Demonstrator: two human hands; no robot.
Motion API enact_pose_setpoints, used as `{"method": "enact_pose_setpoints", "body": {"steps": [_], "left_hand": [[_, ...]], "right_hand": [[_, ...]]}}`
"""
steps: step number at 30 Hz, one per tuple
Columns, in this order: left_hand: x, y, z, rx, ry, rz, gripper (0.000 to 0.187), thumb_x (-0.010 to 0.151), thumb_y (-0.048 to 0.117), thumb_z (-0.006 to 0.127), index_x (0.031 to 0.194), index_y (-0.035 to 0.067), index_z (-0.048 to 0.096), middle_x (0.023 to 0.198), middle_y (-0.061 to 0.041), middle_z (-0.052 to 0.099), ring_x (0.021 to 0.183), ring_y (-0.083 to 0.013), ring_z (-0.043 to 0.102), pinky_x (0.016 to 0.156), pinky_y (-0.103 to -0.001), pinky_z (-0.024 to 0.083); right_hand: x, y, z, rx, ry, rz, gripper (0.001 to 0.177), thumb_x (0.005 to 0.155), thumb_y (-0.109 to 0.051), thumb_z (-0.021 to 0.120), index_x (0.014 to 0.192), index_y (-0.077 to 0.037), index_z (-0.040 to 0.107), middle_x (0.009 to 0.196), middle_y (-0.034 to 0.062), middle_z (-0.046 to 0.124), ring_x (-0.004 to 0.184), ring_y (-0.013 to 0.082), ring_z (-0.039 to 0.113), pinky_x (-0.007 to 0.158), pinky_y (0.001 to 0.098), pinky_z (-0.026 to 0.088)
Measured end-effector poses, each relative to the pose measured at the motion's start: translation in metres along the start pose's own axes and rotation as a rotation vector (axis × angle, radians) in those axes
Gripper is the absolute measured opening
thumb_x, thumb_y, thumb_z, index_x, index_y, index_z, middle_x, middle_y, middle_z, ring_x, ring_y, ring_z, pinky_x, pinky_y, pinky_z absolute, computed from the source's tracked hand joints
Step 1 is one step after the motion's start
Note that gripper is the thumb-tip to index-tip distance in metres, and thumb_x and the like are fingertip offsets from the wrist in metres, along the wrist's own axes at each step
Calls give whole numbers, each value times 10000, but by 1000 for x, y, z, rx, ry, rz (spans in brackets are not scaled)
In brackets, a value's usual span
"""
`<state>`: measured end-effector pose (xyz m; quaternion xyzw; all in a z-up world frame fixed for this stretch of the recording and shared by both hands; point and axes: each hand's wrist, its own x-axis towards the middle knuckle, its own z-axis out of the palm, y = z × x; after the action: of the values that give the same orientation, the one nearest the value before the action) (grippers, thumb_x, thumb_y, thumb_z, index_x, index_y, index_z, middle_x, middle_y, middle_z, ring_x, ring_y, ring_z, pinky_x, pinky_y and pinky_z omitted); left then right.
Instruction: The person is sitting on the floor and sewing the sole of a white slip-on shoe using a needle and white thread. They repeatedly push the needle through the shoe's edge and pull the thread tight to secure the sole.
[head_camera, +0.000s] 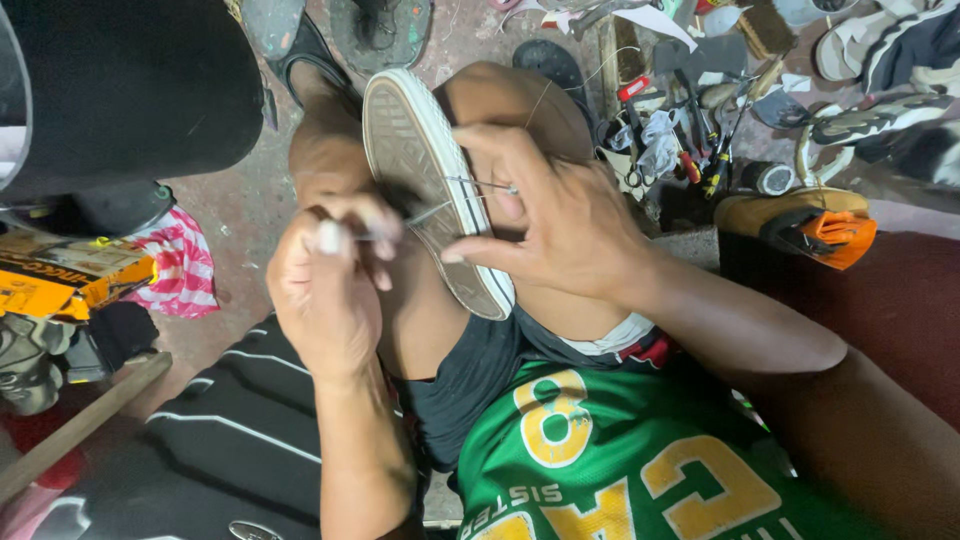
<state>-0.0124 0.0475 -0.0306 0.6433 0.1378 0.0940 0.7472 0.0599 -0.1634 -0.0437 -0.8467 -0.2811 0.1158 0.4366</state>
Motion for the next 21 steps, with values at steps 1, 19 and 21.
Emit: {"method": "enact_pose_setpoints", "body": {"steps": [1,19,21], "left_hand": [[-2,3,1,-293,2,-158,182,1033,185,602,890,75,573,872,-84,674,762,-156,602,594,-266,439],[24,1,-2,972,-336,329,393,862,242,894,814,29,567,790,-116,482,747,-320,531,673,-426,443],[25,0,-5,952,-339,308,416,841,236,913,778,24,561,757,-116,471,709,-314,515,636,-417,420]], "right_hand": [[-2,2,-4,49,-25,9,785,820,-453,877,1378,-77,474,823,76,679,780,270,720,688,387,560],[11,13,5,1180,-56,14,302,1207,-244,475,971,-62,430,733,-5,453,614,36,430,616,196,417],[10,13,5,992,-34,31,295,1198,-259,456,973,-67,452,723,-2,466,579,33,415,563,185,370]]}}
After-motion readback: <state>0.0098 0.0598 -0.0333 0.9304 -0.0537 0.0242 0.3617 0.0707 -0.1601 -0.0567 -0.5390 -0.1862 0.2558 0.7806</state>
